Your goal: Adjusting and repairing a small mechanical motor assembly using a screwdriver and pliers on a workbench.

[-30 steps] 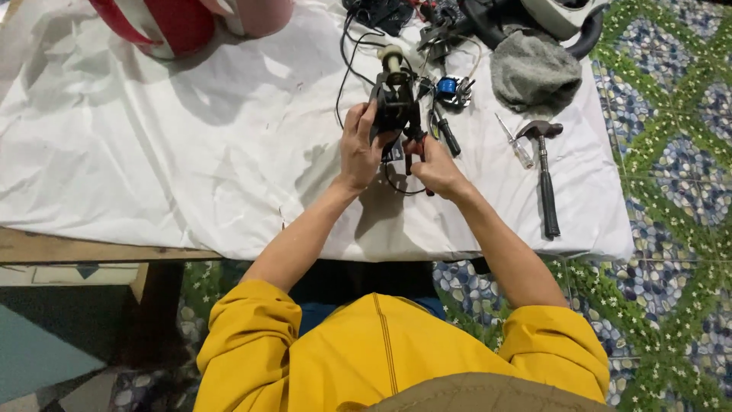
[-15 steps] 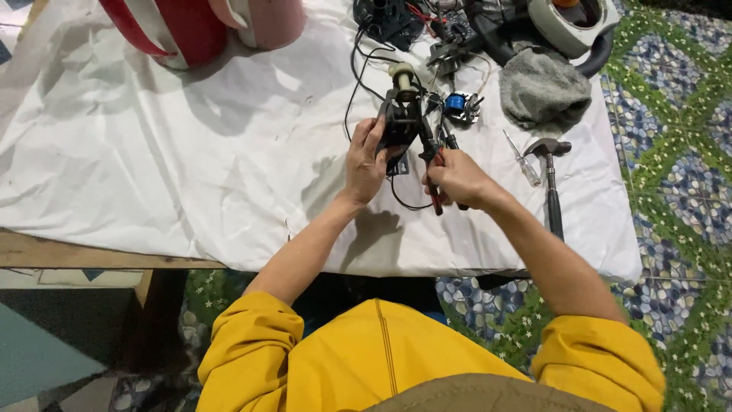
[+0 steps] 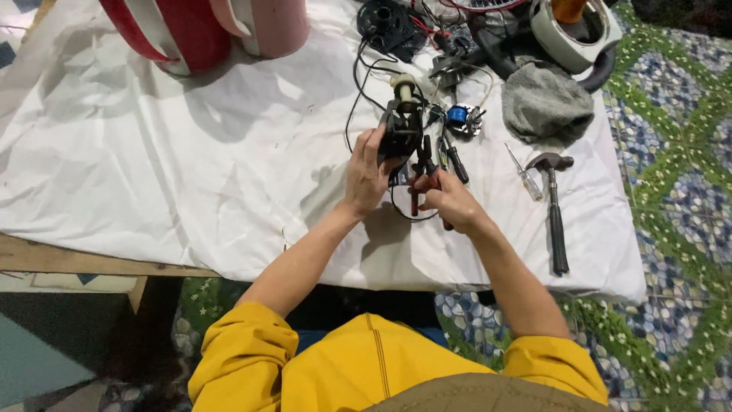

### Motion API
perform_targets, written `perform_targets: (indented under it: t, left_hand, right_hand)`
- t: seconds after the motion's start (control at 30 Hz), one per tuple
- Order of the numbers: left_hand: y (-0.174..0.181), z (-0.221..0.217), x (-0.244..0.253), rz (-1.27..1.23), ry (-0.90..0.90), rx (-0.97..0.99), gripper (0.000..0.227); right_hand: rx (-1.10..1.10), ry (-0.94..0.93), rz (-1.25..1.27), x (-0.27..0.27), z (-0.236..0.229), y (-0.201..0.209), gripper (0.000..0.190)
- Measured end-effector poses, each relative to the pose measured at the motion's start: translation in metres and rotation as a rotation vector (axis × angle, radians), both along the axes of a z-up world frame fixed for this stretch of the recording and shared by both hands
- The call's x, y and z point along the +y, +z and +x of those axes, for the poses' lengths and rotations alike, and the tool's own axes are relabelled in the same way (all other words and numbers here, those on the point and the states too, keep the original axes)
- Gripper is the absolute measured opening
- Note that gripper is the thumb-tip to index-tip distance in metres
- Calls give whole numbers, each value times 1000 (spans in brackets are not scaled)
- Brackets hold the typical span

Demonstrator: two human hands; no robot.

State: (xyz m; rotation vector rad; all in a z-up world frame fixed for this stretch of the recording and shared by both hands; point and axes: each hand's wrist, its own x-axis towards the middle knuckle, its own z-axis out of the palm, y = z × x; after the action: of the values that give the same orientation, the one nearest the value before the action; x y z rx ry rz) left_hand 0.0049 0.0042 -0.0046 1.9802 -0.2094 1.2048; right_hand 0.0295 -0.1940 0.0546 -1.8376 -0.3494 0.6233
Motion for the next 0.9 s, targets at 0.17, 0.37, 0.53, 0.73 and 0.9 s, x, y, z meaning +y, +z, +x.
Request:
perform_targets:
  t: [0.17,0.37,0.53,0.73,0.9]
  left_hand:
    - [15,-11,0,23,-11,5,62]
    - [26,-14,-1,50,32,-5,67]
    - [24,-10,-10,77,122,11,81]
    - [15,5,-22,94,262,18,104]
    - [14,5,-26,67,284,7,91]
  right_hand:
    - [-69,-24,112,2,-4,2,38]
    - [-157,25,17,-3,23,-25,33]
    - [-168,47,-18,2,20,-16,34]
    - [-268,62,-105,2,-5,14,38]
    - [-162,98,-135,14,-20,53,37]
